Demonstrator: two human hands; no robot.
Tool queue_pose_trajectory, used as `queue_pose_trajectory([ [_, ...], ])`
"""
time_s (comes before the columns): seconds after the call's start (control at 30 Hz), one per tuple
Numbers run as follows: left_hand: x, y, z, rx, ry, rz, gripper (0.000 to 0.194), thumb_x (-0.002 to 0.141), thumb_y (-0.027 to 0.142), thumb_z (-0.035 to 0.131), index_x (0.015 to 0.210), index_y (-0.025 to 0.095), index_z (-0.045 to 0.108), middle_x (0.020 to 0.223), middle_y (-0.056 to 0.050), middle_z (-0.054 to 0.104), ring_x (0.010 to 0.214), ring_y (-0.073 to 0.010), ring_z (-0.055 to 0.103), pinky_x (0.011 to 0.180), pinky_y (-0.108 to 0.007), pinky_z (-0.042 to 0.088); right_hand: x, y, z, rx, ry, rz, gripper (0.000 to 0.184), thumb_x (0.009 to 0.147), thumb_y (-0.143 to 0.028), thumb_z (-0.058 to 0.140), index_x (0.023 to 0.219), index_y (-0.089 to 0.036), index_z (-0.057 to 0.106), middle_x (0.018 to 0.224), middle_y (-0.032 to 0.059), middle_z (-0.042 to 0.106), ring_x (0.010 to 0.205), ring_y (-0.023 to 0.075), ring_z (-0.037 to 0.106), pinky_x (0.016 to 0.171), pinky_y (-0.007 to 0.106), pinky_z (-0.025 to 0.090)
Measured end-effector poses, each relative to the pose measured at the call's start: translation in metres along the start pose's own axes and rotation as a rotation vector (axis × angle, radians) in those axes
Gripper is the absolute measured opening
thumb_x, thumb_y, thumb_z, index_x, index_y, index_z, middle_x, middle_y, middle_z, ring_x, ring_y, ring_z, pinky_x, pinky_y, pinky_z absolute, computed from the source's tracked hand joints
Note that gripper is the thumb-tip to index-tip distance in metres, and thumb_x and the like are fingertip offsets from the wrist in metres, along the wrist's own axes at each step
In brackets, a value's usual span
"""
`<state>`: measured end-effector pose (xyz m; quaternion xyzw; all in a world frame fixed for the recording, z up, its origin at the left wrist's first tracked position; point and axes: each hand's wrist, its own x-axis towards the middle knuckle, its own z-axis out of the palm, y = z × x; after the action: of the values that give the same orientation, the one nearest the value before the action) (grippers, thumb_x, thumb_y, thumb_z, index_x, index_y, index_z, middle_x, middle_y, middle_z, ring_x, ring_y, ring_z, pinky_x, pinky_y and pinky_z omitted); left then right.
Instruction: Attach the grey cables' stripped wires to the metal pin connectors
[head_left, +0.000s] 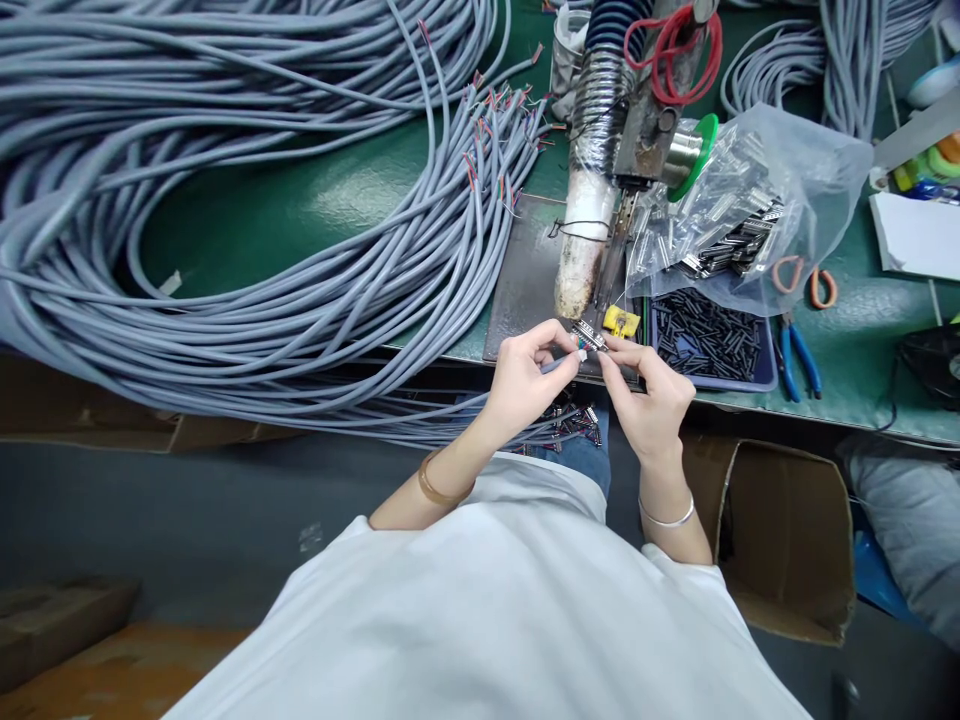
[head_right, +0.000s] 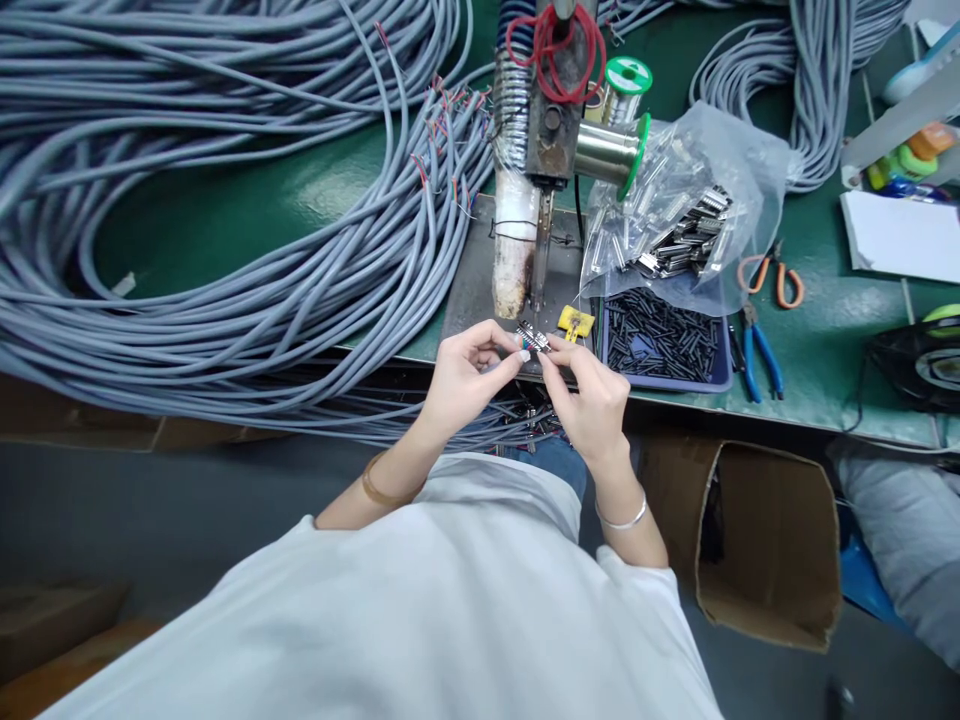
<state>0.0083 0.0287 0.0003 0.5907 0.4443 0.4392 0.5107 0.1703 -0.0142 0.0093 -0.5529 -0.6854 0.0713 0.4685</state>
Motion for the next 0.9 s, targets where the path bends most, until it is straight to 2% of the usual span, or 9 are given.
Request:
queue_pose_trajectory([
  [0.2,-0.011,-0.001,-0.001,0.004,-0.118,-0.049,0.013,0.085,0.025,0.068,0.080,0.016,0.059,0.075,0.002,0.061,0.050,-0.0043,0.036,0.049,-0.021,0.024,-0.007,-0.002,-0.007,0.026,0.000,0.096,0.002,0.091,-0.022,0.069,0.091,-0.024,0.069,0.096,0.0010,0.081,0.086,0.0183,0.079,0.077,0.030,0.065],
  [0.33,-0.023,-0.005,-0.005,0.106,-0.401,-0.089,0.009,0.087,0.022,0.063,0.081,0.018,0.058,0.056,0.007,0.047,0.044,-0.0052,0.032,0.048,-0.022,0.021,-0.011,-0.002,-0.019,0.078,0.085,0.271,0.008,0.090,-0.031,0.071,0.088,-0.023,0.070,0.079,-0.0018,0.077,0.057,0.0141,0.073,0.052,0.025,0.057],
  [0.47,-0.036,-0.016,-0.013,0.253,-0.750,0.042,0.006,0.087,0.016,0.061,0.083,0.017,0.064,0.063,0.005,0.059,0.052,-0.0071,0.046,0.056,-0.021,0.031,-0.006,-0.006,-0.032,-0.020,0.512,0.167,0.015,0.082,-0.037,0.078,0.081,-0.025,0.070,0.061,-0.0044,0.066,0.043,0.0128,0.059,0.037,0.028,0.042],
  [0.53,-0.042,-0.022,-0.017,0.325,-0.848,0.093,0.007,0.087,0.015,0.062,0.084,0.017,0.068,0.067,0.002,0.065,0.058,-0.0088,0.053,0.061,-0.021,0.034,0.000,-0.013,-0.037,-0.031,0.793,0.012,0.018,0.080,-0.043,0.078,0.077,-0.027,0.071,0.057,-0.0047,0.059,0.040,0.0124,0.052,0.036,0.030,0.037],
  [0.6,-0.044,-0.024,-0.023,0.359,-0.861,0.097,0.008,0.087,0.018,0.064,0.084,0.017,0.072,0.072,0.000,0.070,0.063,-0.0107,0.059,0.063,-0.022,0.037,0.005,-0.021,-0.040,0.058,0.923,-0.092,0.016,0.080,-0.044,0.076,0.079,-0.029,0.071,0.055,-0.0056,0.052,0.036,0.0107,0.042,0.034,0.030,0.030],
  [0.67,-0.041,-0.021,-0.032,0.327,-0.746,0.081,0.012,0.089,0.023,0.065,0.084,0.017,0.074,0.078,-0.003,0.074,0.069,-0.0129,0.065,0.065,-0.022,0.041,0.006,-0.029,-0.041,0.187,0.792,-0.065,0.011,0.084,-0.036,0.073,0.093,-0.030,0.071,0.056,-0.0071,0.054,0.033,0.0098,0.040,0.032,0.028,0.026],
  [0.73,-0.031,-0.014,-0.045,0.282,-0.469,0.087,0.019,0.093,0.030,0.062,0.086,0.017,0.074,0.083,-0.004,0.076,0.074,-0.0150,0.068,0.069,-0.023,0.046,0.004,-0.033,-0.038,0.247,0.509,0.061,0.022,0.090,-0.027,0.066,0.112,-0.031,0.065,0.068,-0.0064,0.068,0.039,0.0116,0.054,0.036,0.027,0.038],
  [0.83,-0.004,-0.005,-0.072,0.514,0.123,0.200,0.023,0.095,0.032,0.056,0.091,0.016,0.073,0.091,-0.007,0.075,0.083,-0.0189,0.068,0.078,-0.029,0.049,0.000,-0.029,-0.031,0.133,0.164,0.195,0.021,0.097,-0.024,0.059,0.118,-0.029,0.060,0.096,-0.0002,0.080,0.075,0.0176,0.077,0.072,0.034,0.063],
  [0.9,0.014,-0.005,-0.090,0.806,0.349,0.197,0.024,0.094,0.031,0.057,0.103,0.016,0.073,0.102,-0.011,0.074,0.096,-0.0253,0.066,0.090,-0.036,0.047,-0.001,-0.023,-0.027,0.024,0.043,0.195,0.008,0.096,-0.026,0.061,0.104,-0.026,0.063,0.099,0.0008,0.080,0.095,0.0204,0.078,0.100,0.042,0.060],
])
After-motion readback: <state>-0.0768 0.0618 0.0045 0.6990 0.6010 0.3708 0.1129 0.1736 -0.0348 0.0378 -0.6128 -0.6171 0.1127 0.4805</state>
